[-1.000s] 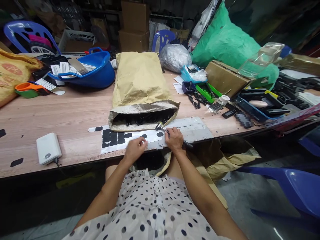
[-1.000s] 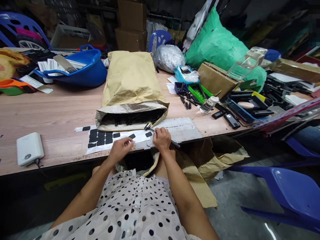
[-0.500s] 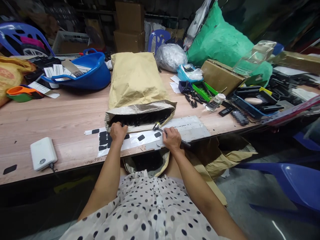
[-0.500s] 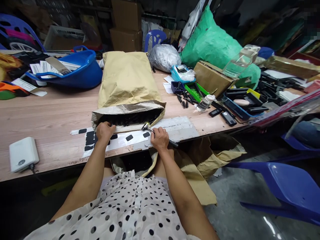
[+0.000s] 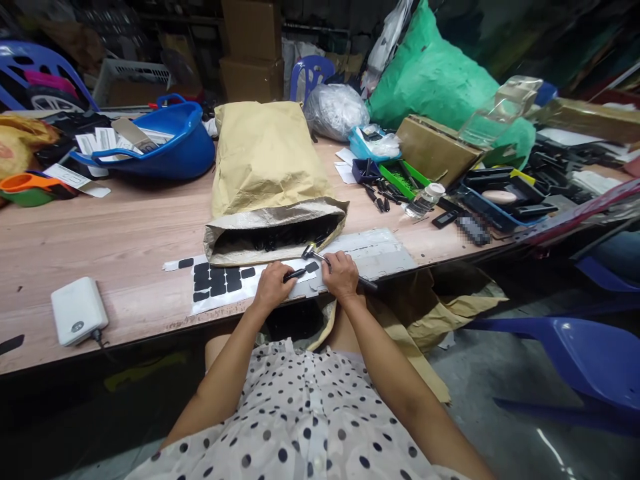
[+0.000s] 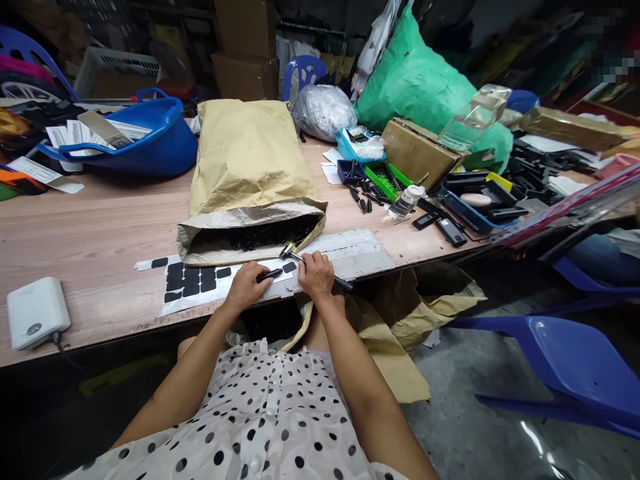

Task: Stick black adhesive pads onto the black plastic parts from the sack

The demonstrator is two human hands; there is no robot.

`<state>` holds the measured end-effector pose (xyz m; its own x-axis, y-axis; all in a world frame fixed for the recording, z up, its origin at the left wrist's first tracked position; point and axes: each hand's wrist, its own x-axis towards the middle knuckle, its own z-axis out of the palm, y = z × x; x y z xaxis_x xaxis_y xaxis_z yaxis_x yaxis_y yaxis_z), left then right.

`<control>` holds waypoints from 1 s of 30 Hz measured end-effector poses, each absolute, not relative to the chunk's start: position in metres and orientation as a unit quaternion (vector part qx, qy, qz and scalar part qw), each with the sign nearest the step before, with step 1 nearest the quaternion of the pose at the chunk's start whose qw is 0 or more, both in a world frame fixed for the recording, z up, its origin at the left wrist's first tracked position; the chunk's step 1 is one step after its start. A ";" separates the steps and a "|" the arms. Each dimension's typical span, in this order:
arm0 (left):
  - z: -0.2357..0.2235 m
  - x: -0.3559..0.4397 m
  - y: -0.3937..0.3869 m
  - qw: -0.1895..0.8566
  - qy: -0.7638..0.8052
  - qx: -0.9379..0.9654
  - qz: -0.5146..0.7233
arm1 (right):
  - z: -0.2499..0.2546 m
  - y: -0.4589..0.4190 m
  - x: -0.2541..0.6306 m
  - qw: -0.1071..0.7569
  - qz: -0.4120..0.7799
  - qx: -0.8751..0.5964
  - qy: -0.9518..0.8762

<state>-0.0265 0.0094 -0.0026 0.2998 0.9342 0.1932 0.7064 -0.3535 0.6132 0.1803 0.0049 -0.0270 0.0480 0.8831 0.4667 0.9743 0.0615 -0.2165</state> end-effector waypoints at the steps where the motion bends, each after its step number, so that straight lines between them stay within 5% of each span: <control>1: -0.006 -0.024 0.010 0.209 0.529 0.776 0.272 | -0.027 0.005 0.180 0.249 -0.091 -0.678 -0.685; 9: -0.017 -0.025 0.014 0.210 0.524 0.770 0.297 | -0.020 0.002 0.187 0.251 -0.067 -0.659 -0.706; 19: -0.016 -0.023 0.014 0.235 0.532 0.757 0.297 | -0.008 -0.047 0.171 0.382 0.022 -0.611 -0.693; 30: -0.017 -0.021 0.016 0.240 0.532 0.757 0.294 | -0.002 -0.052 0.165 0.354 -0.002 -0.605 -0.713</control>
<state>-0.0208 0.0162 -0.0173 0.2617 0.9466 0.1885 0.6642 -0.3183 0.6764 0.1645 -0.0524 -0.0023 -0.0160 0.8619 0.5069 0.8644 0.2668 -0.4263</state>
